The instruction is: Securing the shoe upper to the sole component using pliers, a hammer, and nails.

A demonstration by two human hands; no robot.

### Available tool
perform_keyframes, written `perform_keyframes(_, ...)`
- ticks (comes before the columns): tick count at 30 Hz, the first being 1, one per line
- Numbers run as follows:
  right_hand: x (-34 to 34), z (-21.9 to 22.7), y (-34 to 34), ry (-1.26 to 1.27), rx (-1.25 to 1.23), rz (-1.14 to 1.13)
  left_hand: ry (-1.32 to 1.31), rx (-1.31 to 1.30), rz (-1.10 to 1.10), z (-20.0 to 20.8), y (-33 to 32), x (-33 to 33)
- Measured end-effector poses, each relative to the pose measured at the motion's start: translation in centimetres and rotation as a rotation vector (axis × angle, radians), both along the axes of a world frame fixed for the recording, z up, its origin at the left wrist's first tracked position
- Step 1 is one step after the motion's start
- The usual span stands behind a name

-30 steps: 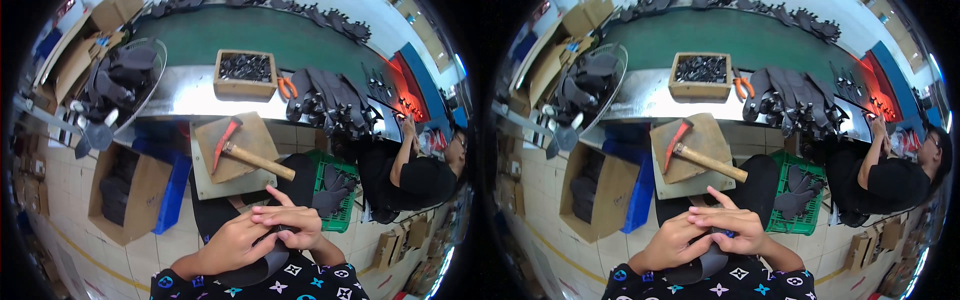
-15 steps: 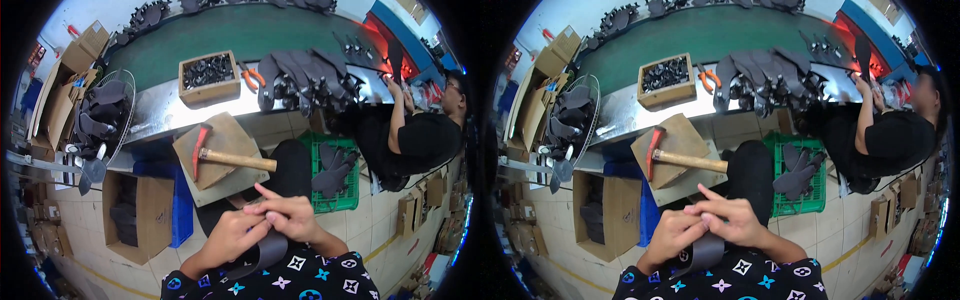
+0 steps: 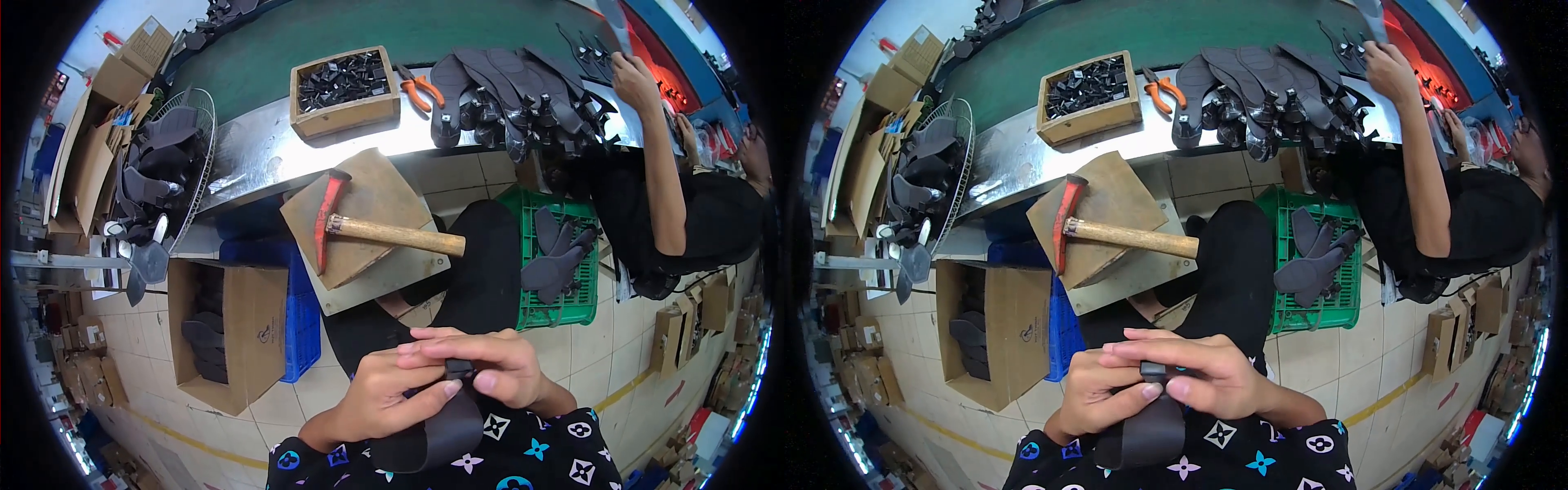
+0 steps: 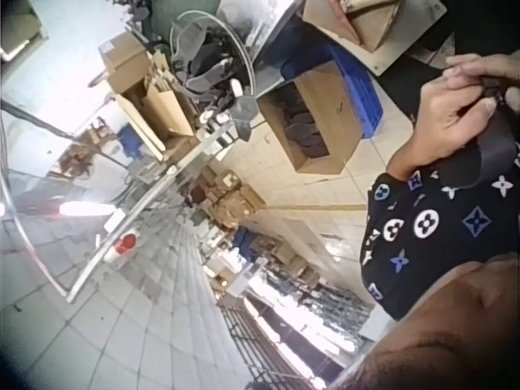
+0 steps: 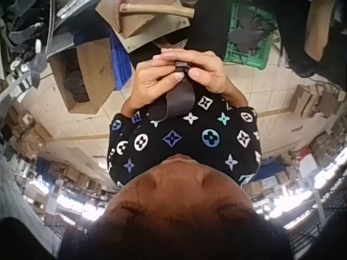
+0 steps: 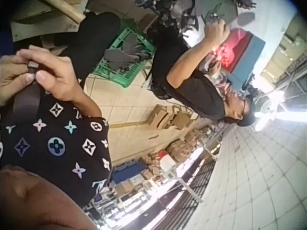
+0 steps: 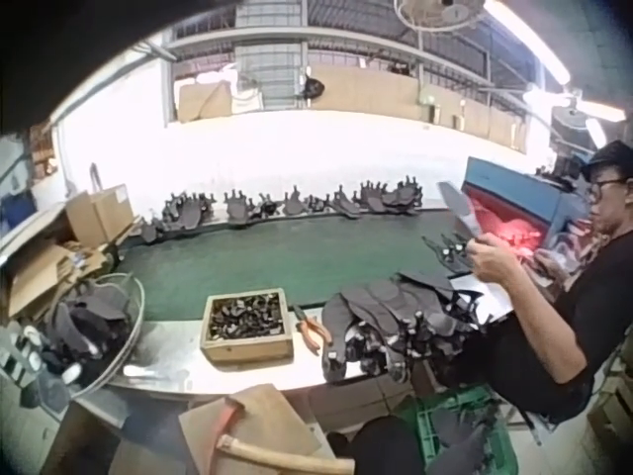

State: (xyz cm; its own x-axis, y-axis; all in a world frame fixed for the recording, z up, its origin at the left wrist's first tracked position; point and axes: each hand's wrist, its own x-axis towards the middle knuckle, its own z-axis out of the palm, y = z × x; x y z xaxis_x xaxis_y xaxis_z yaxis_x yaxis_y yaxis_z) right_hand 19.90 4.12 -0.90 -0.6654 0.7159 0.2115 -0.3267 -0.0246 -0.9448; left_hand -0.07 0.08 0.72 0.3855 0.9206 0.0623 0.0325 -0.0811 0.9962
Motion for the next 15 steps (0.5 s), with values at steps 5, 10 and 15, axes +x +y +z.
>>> perform_keyframes(5, -0.7, 0.9, -0.7, -0.037, 0.15, -0.078, 0.058, 0.213, 0.015, -0.7, -0.1, 0.0)
perform_keyframes(10, -0.2, -0.3, -0.6, -0.065, 0.283, -0.121, 0.018, 0.188, 0.021, -0.8, 0.0, 0.3)
perform_keyframes(15, -0.4, -0.9, -0.5, -0.029, 0.119, -0.111, 0.008, 0.027, -0.011, -1.3, -0.1, 0.1)
